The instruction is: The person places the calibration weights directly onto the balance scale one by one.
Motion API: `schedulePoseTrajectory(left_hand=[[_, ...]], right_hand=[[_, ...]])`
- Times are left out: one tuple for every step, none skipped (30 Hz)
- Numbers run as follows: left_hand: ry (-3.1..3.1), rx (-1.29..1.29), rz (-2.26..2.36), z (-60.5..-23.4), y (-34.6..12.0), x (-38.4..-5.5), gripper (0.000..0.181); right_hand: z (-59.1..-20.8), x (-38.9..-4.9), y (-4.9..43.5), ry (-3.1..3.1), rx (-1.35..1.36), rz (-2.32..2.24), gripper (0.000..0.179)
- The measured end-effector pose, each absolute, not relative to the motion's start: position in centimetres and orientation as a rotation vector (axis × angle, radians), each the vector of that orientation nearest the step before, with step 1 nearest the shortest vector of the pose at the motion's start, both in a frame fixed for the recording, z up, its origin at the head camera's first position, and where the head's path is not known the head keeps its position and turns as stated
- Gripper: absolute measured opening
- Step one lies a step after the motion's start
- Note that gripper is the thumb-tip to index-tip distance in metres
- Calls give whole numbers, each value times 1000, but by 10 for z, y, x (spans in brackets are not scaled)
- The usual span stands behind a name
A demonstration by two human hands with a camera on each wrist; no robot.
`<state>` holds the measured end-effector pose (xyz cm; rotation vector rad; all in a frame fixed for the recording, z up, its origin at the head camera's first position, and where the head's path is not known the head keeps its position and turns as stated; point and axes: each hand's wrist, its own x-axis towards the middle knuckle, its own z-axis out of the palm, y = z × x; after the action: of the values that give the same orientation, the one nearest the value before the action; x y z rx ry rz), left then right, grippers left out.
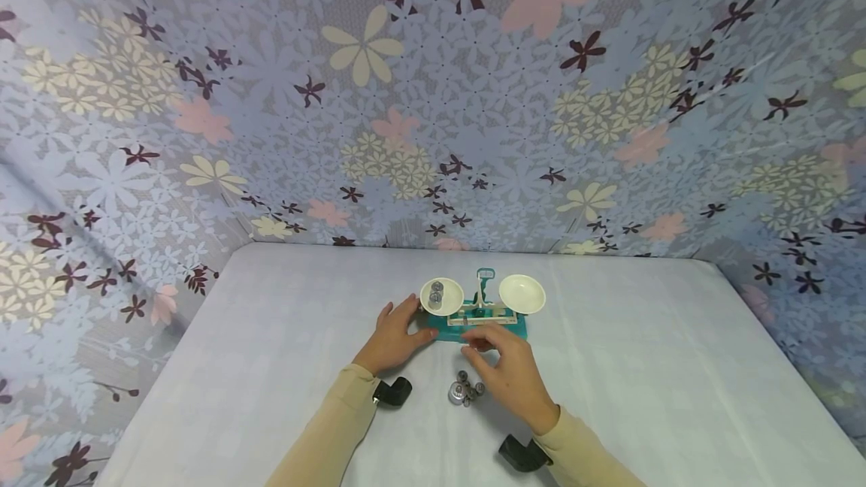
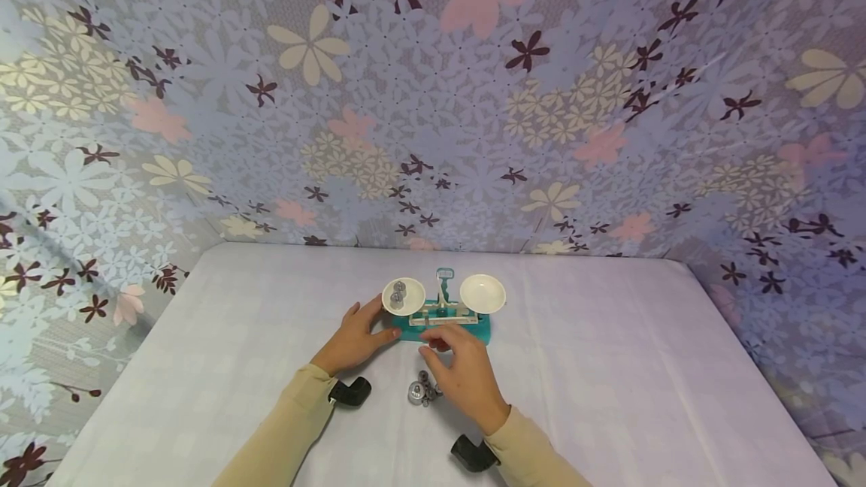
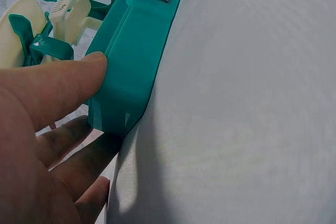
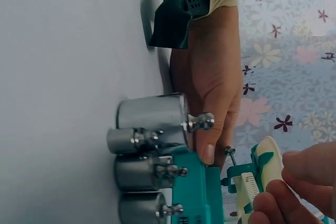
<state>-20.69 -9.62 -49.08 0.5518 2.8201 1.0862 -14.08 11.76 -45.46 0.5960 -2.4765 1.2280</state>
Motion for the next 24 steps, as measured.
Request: schedulePoseTrajectory(left_hand=[[2819, 554, 1089, -491, -96, -207, 72], [2820, 559, 1094, -491, -96, -207, 71], [2820, 559, 1093, -490, -96, -207, 71], [2819, 557, 1094, -490, -96, -206, 71], [2818, 550, 1092, -490, -96, -206, 72], [2817, 549, 1094, -489, -96, -206, 71], [2816, 548, 1094, -489, -96, -206, 71], [2815, 550, 1095, -489, -96, -205, 71], [2814, 549, 1096, -489, -96, -205, 71], [2813, 549, 1096, -489, -95, -205, 71], [2813, 553, 1098, -488, -96, -205, 71], [2812, 555, 1097, -488, -96, -205, 71], [2812, 558, 1095, -488, -96, -205, 71], [2810, 554, 1088, -488, -96, -205, 72], [2810, 549, 1080, -488, -96, -205, 72], [2808, 543, 1073, -487, -96, -205, 72], [2808, 543, 1070, -487, -96, -205, 73], [2808, 542, 1068, -487, -96, -206, 73], [2809, 543, 1069, -487, -96, -206, 73], [2809, 540, 1067, -487, -96, -206, 73], [2811, 542, 1068, -487, -96, -206, 73], [2810, 543, 1071, -487, -96, -205, 73], [2810, 544, 1075, -487, -96, -205, 73], [2810, 549, 1080, -487, -96, -205, 73]], right_hand=[[-455, -140, 118, -2485, 588, 1245, 14], [-455, -140, 117, -2495, 575, 1260, 14], [-455, -139, 117, -2505, 560, 1278, 14], [-455, -139, 117, -2513, 551, 1294, 14], [-455, -138, 117, -2519, 546, 1305, 14], [-456, -138, 117, -2525, 541, 1314, 13], [-456, -137, 117, -2533, 535, 1320, 13], [-457, -137, 117, -2542, 529, 1323, 14], [-458, -137, 117, -2550, 524, 1325, 14], [-459, -137, 117, -2557, 521, 1331, 14], [-460, -136, 118, -2565, 515, 1337, 14], [-461, -136, 118, -2574, 506, 1343, 15], [-461, -136, 118, -2582, 501, 1353, 15], [-462, -136, 119, -2586, 498, 1363, 15], [-462, -136, 119, -2589, 494, 1373, 15], [-463, -135, 119, -2592, 492, 1383, 15], [-463, -135, 119, -2596, 489, 1392, 15], [-463, -135, 120, -2602, 485, 1396, 15], [-463, -135, 120, -2608, 480, 1402, 15], [-464, -135, 120, -2617, 475, 1404, 15], [-464, -134, 120, -2628, 468, 1407, 15], [-464, -134, 120, -2639, 463, 1410, 15], [-465, -134, 120, -2649, 461, 1412, 14], [-466, -134, 120, -2659, 460, 1414, 14]])
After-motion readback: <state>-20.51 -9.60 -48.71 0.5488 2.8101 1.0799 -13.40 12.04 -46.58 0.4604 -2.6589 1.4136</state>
